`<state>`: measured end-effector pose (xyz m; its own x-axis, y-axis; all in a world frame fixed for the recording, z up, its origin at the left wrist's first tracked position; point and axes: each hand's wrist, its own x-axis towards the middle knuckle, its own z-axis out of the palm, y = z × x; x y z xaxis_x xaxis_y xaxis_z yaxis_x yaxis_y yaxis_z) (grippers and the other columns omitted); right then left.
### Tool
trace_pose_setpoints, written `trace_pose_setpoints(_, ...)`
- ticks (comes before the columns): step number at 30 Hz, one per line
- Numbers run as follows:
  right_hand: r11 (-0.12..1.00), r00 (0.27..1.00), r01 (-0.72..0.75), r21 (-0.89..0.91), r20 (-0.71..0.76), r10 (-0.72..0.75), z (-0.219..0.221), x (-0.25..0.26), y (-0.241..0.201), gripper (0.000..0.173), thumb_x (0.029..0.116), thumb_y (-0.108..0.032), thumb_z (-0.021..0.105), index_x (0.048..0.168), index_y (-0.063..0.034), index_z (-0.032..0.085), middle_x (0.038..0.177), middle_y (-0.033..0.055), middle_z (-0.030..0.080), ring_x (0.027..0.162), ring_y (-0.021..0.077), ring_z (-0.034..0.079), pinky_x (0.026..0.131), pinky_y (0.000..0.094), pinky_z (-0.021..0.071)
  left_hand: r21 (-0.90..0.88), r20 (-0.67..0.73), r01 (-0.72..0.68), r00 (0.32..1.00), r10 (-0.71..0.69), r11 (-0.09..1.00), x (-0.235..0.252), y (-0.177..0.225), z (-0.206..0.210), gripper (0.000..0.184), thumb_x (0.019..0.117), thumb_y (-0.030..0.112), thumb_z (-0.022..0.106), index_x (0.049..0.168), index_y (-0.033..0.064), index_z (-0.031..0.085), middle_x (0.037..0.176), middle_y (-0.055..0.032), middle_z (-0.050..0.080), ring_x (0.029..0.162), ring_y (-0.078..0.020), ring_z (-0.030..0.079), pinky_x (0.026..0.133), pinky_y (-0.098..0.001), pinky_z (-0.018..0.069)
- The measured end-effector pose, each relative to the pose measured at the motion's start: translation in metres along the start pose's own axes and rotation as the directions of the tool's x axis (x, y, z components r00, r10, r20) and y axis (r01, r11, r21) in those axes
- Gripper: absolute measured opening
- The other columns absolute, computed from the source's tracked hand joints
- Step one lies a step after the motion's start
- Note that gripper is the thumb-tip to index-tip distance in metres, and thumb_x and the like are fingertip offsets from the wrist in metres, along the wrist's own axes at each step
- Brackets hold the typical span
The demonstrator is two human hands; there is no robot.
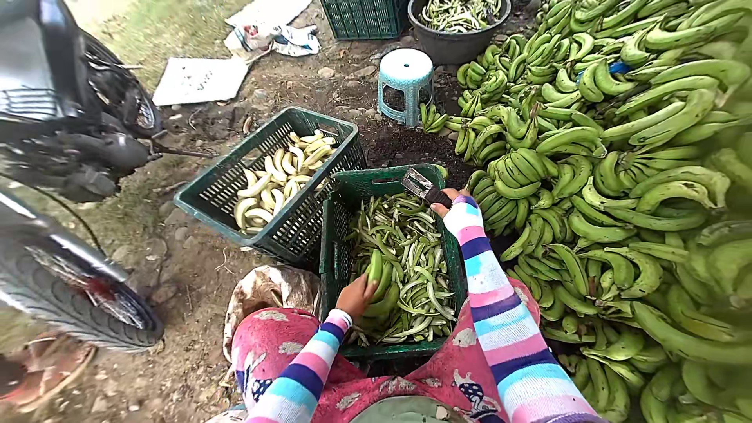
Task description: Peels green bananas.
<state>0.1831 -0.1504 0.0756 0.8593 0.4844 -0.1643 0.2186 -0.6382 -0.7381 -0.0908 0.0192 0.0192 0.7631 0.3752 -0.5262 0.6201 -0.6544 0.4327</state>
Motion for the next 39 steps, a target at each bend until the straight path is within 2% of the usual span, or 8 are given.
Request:
trace_pose_setpoints(6, 0.969, 0.991, -0.052, 0.241, 0.129, 0.022, 0.021, -0.021, -0.009, 0.053, 0.1051, -0.036, 0.059, 0.147, -0.0048, 0.052, 0.139, 0.0249, 0.060, 0.133, 0.0388, 0.056, 0.114, 0.0585, 0.0390, -0.757, -0.258, -0.040, 0.935, -0.243, 0.652, 0.013, -0.004, 0.000, 0.063, 0.1140, 0.035, 0.014, 0.119, -0.0079, 0.061, 0.093, -0.0176, 0.064, 0.080, -0.0220, 0.062, 0.078, -0.0397, 0.0534)
trace_pose_setpoints(8, 0.960, 0.991, -0.078, 0.268, 0.122, 0.046, 0.031, -0.028, -0.001, 0.054, 0.1052, -0.038, 0.058, 0.148, -0.0061, 0.052, 0.138, 0.0241, 0.062, 0.131, 0.0378, 0.058, 0.114, 0.0586, 0.0403, -0.930, -0.218, -0.100, 0.925, -0.311, 0.353, 0.015, 0.004, -0.005, 0.071, 0.1109, 0.048, 0.006, 0.100, 0.0012, 0.058, 0.060, -0.0018, 0.052, 0.048, -0.0108, 0.049, 0.047, -0.0263, 0.0449)
trace_pose_setpoints(11, 0.966, 0.982, -0.121, 0.230, 0.171, 0.082, 0.030, -0.041, 0.002, 0.059, 0.1049, -0.038, 0.059, 0.151, -0.0034, 0.047, 0.142, 0.0245, 0.059, 0.134, 0.0340, 0.056, 0.117, 0.0508, 0.0388, -0.959, -0.278, -0.284, 0.940, -0.197, -0.003, 0.004, 0.013, -0.040, 0.079, 0.1038, 0.060, -0.005, 0.104, 0.0057, 0.052, 0.057, 0.0048, 0.052, 0.041, -0.0027, 0.046, 0.038, -0.0168, 0.0397)
trace_pose_setpoints(16, 0.953, 0.984, -0.087, 0.292, 0.174, 0.037, 0.043, -0.089, -0.009, 0.059, 0.1034, -0.030, 0.061, 0.150, 0.0020, 0.045, 0.139, 0.0259, 0.060, 0.129, 0.0332, 0.059, 0.113, 0.0484, 0.0432, -0.828, -0.529, -0.504, 0.848, -0.042, 0.248, 0.000, 0.009, -0.087, 0.034, 0.1015, 0.014, 0.048, 0.131, -0.0031, 0.047, 0.098, -0.0022, 0.064, 0.079, -0.0063, 0.064, 0.076, -0.0244, 0.0563)
trace_pose_setpoints(24, 0.878, 0.931, -0.181, 0.443, 0.364, 0.008, 0.099, -0.172, -0.029, 0.046, 0.1113, -0.024, 0.040, 0.148, 0.0029, 0.045, 0.099, 0.0176, 0.065, 0.079, 0.0202, 0.060, 0.080, 0.0388, 0.0524, -0.843, -0.493, -0.529, 0.833, -0.253, -0.098, -0.005, 0.032, -0.075, 0.029, 0.1118, 0.012, 0.034, 0.139, 0.0028, 0.038, 0.107, -0.0107, 0.067, 0.088, -0.0196, 0.072, 0.078, -0.0349, 0.0619)
trace_pose_setpoints(33, 0.566, 0.963, 0.241, 0.789, -0.123, -0.238, 0.061, -0.136, -0.113, 0.037, 0.1039, -0.023, 0.041, 0.117, 0.0067, 0.058, 0.061, -0.0076, 0.054, 0.050, -0.0008, 0.050, 0.051, 0.0185, 0.0470, -0.711, -0.693, -0.686, 0.721, 0.016, 0.155, 0.001, 0.032, -0.058, 0.045, 0.0969, -0.002, 0.053, 0.139, -0.0005, 0.038, 0.120, -0.0070, 0.067, 0.107, -0.0137, 0.068, 0.097, -0.0348, 0.0565)
trace_pose_setpoints(37, 0.901, 0.918, -0.227, 0.370, 0.391, 0.071, 0.111, -0.138, -0.047, 0.052, 0.1121, -0.040, 0.036, 0.138, -0.0002, 0.058, 0.097, 0.0180, 0.069, 0.081, 0.0255, 0.065, 0.082, 0.0467, 0.0551, -0.691, -0.714, -0.716, 0.698, 0.061, 0.103, -0.005, 0.028, -0.052, 0.041, 0.0975, 0.005, 0.055, 0.137, 0.0025, 0.041, 0.121, -0.0063, 0.069, 0.108, -0.0180, 0.069, 0.096, -0.0387, 0.0577)
trace_pose_setpoints(39, 0.860, 0.849, -0.385, 0.335, 0.493, 0.189, 0.130, -0.152, -0.023, 0.056, 0.1123, -0.046, 0.031, 0.138, -0.0026, 0.055, 0.085, 0.0106, 0.059, 0.067, 0.0192, 0.055, 0.066, 0.0380, 0.0510, -0.710, -0.697, -0.699, 0.715, 0.062, 0.081, -0.010, 0.032, -0.059, 0.044, 0.1002, 0.009, 0.052, 0.140, 0.0034, 0.035, 0.119, -0.0068, 0.069, 0.105, -0.0193, 0.071, 0.093, -0.0383, 0.0595)
